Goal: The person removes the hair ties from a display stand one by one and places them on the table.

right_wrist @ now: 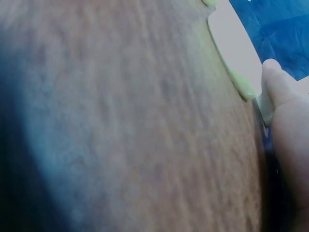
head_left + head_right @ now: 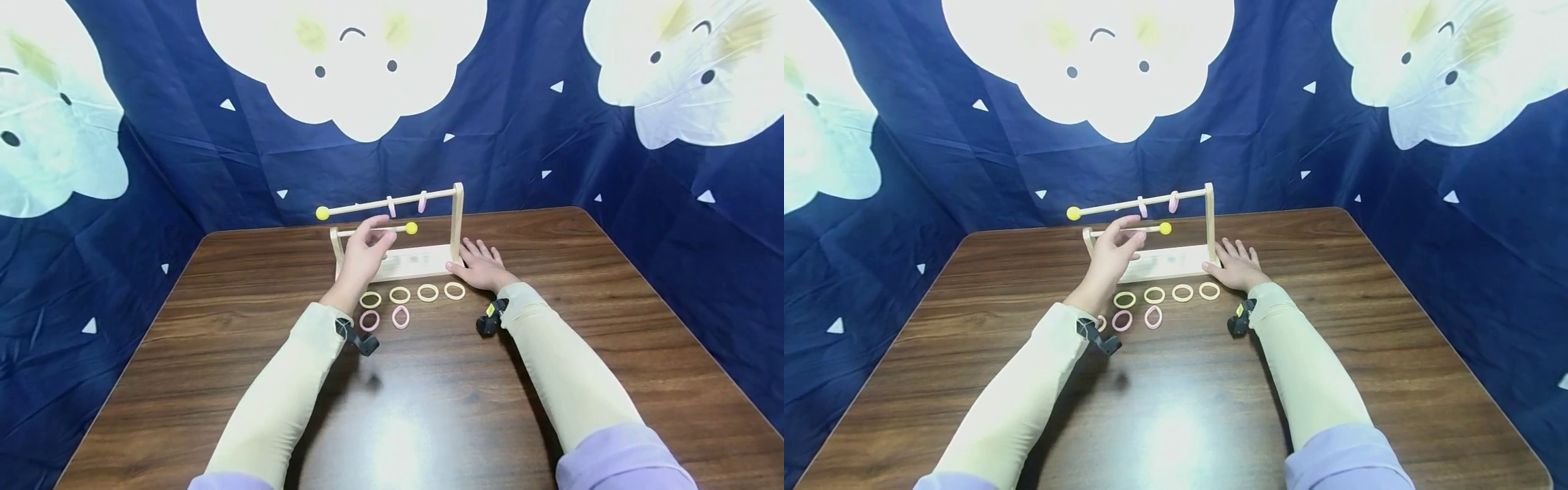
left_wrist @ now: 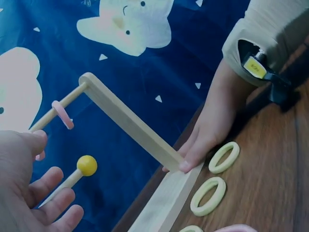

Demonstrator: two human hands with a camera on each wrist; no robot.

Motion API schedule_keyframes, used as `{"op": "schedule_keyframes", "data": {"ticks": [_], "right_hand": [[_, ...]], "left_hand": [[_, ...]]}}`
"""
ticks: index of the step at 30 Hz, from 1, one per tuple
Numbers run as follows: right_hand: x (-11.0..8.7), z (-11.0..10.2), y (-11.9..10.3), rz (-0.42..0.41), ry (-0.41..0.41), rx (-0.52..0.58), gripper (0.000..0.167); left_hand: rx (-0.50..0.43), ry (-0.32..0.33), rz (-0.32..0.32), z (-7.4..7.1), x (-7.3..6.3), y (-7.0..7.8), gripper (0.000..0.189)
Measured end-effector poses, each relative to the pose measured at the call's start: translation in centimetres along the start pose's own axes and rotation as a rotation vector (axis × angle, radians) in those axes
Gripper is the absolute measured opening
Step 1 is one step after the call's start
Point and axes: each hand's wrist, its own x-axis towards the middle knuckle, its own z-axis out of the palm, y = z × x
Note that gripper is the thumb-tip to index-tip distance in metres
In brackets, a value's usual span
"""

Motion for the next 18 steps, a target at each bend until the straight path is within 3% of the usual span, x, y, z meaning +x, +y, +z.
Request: {"op": "schedule_keyframes", "data": {"ticks": [5, 18], "right_hand": [[0.2, 0.0, 0.2, -0.001, -0.001, 0.01, 0.087], [0.2, -0.1, 0.1, 0.007, -0.007, -0.01, 0.085]], "left_hand": [[-0.091, 0.021, -0.048, 1.0, 0.7, 0.2, 0.038], [-0.098, 0.1, 0.004, 2.4, 1.7, 0.2, 0.031]]}}
